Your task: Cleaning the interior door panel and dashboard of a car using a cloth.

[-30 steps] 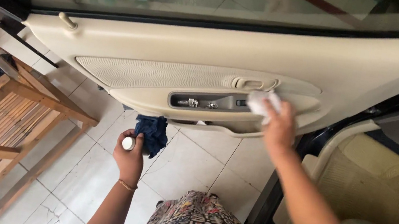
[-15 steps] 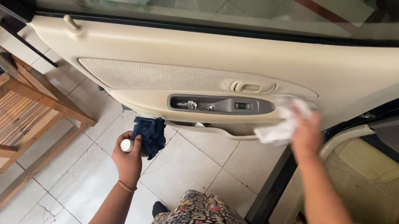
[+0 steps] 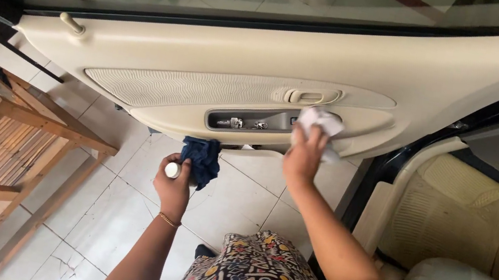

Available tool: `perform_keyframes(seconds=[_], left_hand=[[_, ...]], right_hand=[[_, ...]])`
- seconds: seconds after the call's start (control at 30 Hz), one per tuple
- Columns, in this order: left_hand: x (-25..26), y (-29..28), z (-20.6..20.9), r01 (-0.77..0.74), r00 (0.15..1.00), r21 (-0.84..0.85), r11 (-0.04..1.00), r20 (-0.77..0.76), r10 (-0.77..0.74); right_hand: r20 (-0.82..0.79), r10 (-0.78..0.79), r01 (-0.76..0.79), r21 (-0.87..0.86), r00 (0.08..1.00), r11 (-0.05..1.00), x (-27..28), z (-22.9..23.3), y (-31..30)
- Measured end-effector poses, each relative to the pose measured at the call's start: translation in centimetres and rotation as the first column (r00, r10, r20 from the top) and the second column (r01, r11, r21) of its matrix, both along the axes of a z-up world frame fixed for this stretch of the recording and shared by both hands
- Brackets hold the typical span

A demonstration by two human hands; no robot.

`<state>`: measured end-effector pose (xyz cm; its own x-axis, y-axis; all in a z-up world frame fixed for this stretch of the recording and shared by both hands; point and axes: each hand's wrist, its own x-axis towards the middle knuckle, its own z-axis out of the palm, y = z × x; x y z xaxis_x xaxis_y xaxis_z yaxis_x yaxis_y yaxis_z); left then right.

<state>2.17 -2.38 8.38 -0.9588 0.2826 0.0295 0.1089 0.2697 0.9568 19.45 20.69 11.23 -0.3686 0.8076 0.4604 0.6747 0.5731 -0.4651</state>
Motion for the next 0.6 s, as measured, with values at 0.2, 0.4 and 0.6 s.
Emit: perform_keyframes(seconds=[0.2, 0.4, 0.6], left_hand=[[-0.9, 0.0, 0.0, 0.042, 0.993, 0.018, 0.999, -0.113, -0.040], [-1.9, -1.3, 2.3, -0.006, 0.963, 0.099, 0.995, 0.270, -0.021], [-3.7, -3.6, -0.5, -0.014, 1.000, 0.019, 1.000, 0.014, 0.013]], right_hand=[[-0.353, 0.309, -0.322, 0.023, 0.883, 0.946, 4.1, -3.0, 2.3], [-0.478, 0.071, -0.069, 0.021, 0.876, 0.997, 5.2, -0.7, 5.4], [-0.225, -0.081, 0.074, -0.040, 0.971, 0.996, -0.1, -2.1, 1.9]])
